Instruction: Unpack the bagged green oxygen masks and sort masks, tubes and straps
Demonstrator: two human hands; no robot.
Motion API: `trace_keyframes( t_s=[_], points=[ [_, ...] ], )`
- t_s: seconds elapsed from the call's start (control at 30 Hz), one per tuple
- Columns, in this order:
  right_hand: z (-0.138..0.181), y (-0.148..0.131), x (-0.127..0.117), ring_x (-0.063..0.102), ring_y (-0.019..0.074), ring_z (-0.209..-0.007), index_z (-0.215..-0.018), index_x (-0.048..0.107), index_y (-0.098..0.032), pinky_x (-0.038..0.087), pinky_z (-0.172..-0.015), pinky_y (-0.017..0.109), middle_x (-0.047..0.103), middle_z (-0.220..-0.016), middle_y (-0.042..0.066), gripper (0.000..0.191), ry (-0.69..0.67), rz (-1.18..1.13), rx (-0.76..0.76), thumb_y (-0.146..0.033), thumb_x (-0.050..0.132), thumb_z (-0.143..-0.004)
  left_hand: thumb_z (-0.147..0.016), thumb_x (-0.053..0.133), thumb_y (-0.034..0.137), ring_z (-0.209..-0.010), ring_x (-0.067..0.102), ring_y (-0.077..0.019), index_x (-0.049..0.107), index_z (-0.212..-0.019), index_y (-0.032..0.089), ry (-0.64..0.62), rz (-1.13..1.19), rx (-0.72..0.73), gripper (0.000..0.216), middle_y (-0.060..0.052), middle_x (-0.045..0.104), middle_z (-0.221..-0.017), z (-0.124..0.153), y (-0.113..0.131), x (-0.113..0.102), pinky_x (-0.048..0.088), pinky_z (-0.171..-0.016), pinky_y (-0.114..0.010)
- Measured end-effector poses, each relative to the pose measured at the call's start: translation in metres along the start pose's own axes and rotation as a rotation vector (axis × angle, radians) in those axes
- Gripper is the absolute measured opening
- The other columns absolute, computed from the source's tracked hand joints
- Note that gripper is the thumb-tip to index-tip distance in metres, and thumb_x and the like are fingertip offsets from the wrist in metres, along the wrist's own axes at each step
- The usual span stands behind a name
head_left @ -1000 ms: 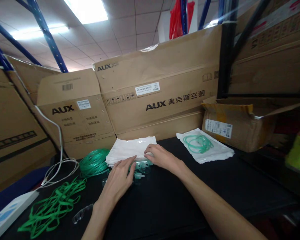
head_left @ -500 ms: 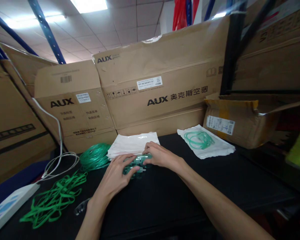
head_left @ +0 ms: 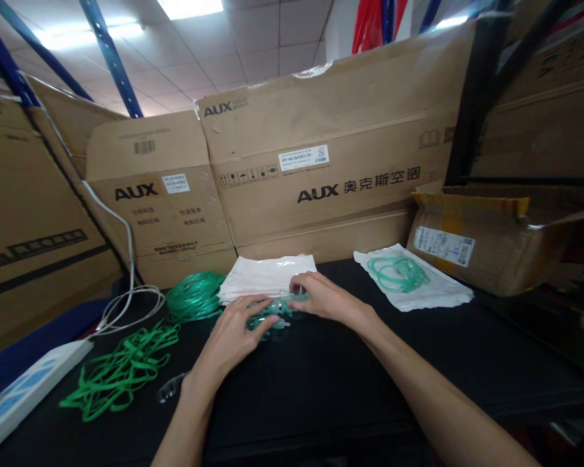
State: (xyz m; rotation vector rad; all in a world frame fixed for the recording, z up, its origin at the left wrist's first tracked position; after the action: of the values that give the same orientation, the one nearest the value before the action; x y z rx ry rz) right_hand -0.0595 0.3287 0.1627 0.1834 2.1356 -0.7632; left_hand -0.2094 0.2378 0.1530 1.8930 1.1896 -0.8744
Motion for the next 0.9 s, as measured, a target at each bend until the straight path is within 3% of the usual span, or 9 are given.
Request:
trace_keyframes(
  t_s=[0.17, 0.23, 0.33, 0.43, 0.53, 0.7, 0.8, 0.9],
  points=[
    [0.005, -0.009, -0.033, 0.066, 0.021, -0.081, -0.098, 0.072, -0.018, 0.049, -0.074, 0.031, 0.074, -0.09, 0.006, 0.021, 0.095, -0.12, 0.032, -0.036, 0.071, -0.087, -0.095, 0.062, 0.051, -0.122, 0.065, -0.0263, 0.073, -0.125, 0.026, 0.023, 0.023, 0.002, 0.04, -0.007, 0.073, -0.128, 0.003, 0.007, -0.003, 0.047, -0.11, -0.047],
    [0.021, -0.014, -0.042, 0.067, 0.0218, -0.08, -0.099, 0.072, -0.019, 0.052, -0.074, 0.033, 0.074, -0.091, 0.006, 0.027, 0.142, -0.303, 0.087, -0.043, 0.069, -0.087, -0.095, 0.063, 0.049, -0.121, 0.065, -0.0257, 0.074, -0.123, 0.025, 0.051, 0.051, 0.003, 0.038, -0.007, 0.074, -0.126, 0.002, 0.013, -0.008, 0.047, -0.111, -0.045],
    [0.062, -0.013, -0.032, 0.071, 0.0251, -0.086, -0.109, 0.07, -0.021, 0.058, -0.074, 0.036, 0.074, -0.101, 0.008, 0.044, 0.171, -0.68, 0.284, -0.058, 0.068, -0.085, -0.098, 0.061, 0.044, -0.118, 0.067, -0.0233, 0.075, -0.119, 0.024, 0.151, 0.111, -0.023, 0.033, -0.006, 0.075, -0.123, 0.005, 0.021, -0.023, 0.048, -0.109, -0.04],
    [0.106, -0.009, 0.002, 0.075, 0.0292, -0.083, -0.113, 0.067, -0.021, 0.063, -0.07, 0.043, 0.072, -0.094, 0.009, 0.058, 0.127, -0.995, 0.487, -0.068, 0.071, -0.079, -0.102, 0.054, 0.039, -0.117, 0.067, -0.021, 0.076, -0.116, 0.024, 0.229, 0.156, -0.085, 0.03, -0.005, 0.075, -0.121, 0.026, 0.023, -0.041, 0.05, -0.107, -0.037],
    [0.13, -0.01, 0.025, 0.074, 0.0272, -0.07, -0.107, 0.068, -0.02, 0.062, -0.057, 0.039, 0.072, -0.087, 0.009, 0.064, 0.079, -1.007, 0.559, -0.073, 0.075, -0.071, -0.102, 0.052, 0.042, -0.119, 0.066, -0.0224, 0.075, -0.118, 0.026, 0.231, 0.083, -0.194, 0.032, -0.005, 0.073, -0.125, 0.069, 0.007, -0.055, 0.052, -0.106, -0.039],
    [0.133, -0.014, 0.028, 0.072, 0.023, -0.064, -0.101, 0.068, -0.02, 0.061, -0.056, 0.035, 0.073, -0.082, 0.008, 0.063, 0.076, -0.943, 0.547, -0.076, 0.072, -0.071, -0.095, 0.057, 0.056, -0.12, 0.068, -0.0273, 0.069, -0.127, 0.026, 0.231, -0.146, -0.41, 0.046, -0.005, 0.071, -0.131, 0.143, -0.055, -0.07, 0.053, -0.107, -0.044],
    [0.134, -0.011, 0.026, 0.072, 0.0238, -0.065, -0.104, 0.067, -0.02, 0.061, -0.058, 0.036, 0.073, -0.076, 0.007, 0.066, 0.08, -0.92, 0.55, -0.077, 0.071, -0.072, -0.095, 0.055, 0.056, -0.118, 0.07, -0.0266, 0.068, -0.128, 0.025, 0.167, -0.156, -0.414, 0.047, -0.005, 0.073, -0.129, 0.161, -0.07, -0.061, 0.056, -0.105, -0.042],
    [0.14, -0.007, 0.028, 0.072, 0.0244, -0.066, -0.108, 0.067, -0.02, 0.061, -0.061, 0.036, 0.074, -0.074, 0.008, 0.066, 0.081, -0.894, 0.557, -0.076, 0.07, -0.074, -0.099, 0.051, 0.052, -0.118, 0.07, -0.0238, 0.07, -0.125, 0.026, 0.133, -0.126, -0.376, 0.042, -0.003, 0.074, -0.127, 0.163, -0.062, -0.049, 0.055, -0.106, -0.039]
  ],
)
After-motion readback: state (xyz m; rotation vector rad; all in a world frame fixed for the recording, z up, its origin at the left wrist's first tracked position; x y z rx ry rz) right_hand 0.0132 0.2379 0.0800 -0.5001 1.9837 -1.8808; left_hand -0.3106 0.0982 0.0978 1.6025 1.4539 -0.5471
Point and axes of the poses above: each hand's wrist, its own z-axis away from the middle knuckle, its own x-axis out of the palm, y = z × x, the point moved 8 cm from there along -z, towards the middle knuckle
